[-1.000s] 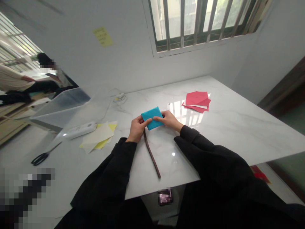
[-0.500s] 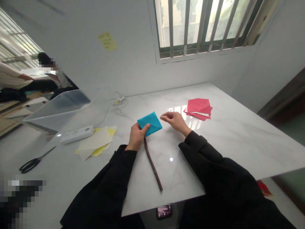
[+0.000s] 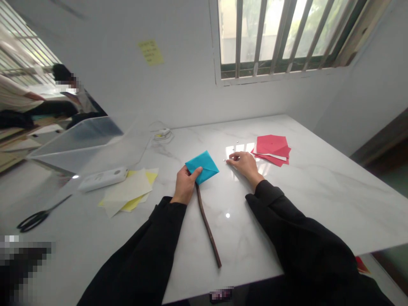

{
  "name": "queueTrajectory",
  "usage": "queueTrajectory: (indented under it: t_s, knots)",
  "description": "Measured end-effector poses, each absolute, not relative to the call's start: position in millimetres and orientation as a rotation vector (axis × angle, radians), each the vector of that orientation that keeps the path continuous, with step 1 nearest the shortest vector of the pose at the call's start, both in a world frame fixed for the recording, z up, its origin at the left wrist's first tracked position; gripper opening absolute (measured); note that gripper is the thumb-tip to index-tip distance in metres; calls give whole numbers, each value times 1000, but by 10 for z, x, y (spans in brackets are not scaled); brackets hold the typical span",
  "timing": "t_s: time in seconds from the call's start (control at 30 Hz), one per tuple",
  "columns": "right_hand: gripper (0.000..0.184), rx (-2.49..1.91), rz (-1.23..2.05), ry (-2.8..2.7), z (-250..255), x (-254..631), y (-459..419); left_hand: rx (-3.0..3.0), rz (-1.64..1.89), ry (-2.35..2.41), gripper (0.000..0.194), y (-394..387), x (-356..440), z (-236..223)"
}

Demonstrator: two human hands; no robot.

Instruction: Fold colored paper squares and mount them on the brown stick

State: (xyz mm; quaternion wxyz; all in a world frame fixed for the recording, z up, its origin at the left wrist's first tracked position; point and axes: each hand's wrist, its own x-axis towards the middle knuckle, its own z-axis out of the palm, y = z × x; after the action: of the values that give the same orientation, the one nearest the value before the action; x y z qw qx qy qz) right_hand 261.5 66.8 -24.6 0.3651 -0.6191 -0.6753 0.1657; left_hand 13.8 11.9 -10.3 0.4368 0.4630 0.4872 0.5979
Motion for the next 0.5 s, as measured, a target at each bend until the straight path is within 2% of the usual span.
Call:
queueTrajectory:
  t_s: [0.37,0.5]
  knots:
    - [16,-1519,480,-1697,-210,2498,780,1117,1474,1142,46,103,144,-125]
    - [15,-1368,635,-1540,-207,2544,689,1120,1460,1134,45,111,131,-155]
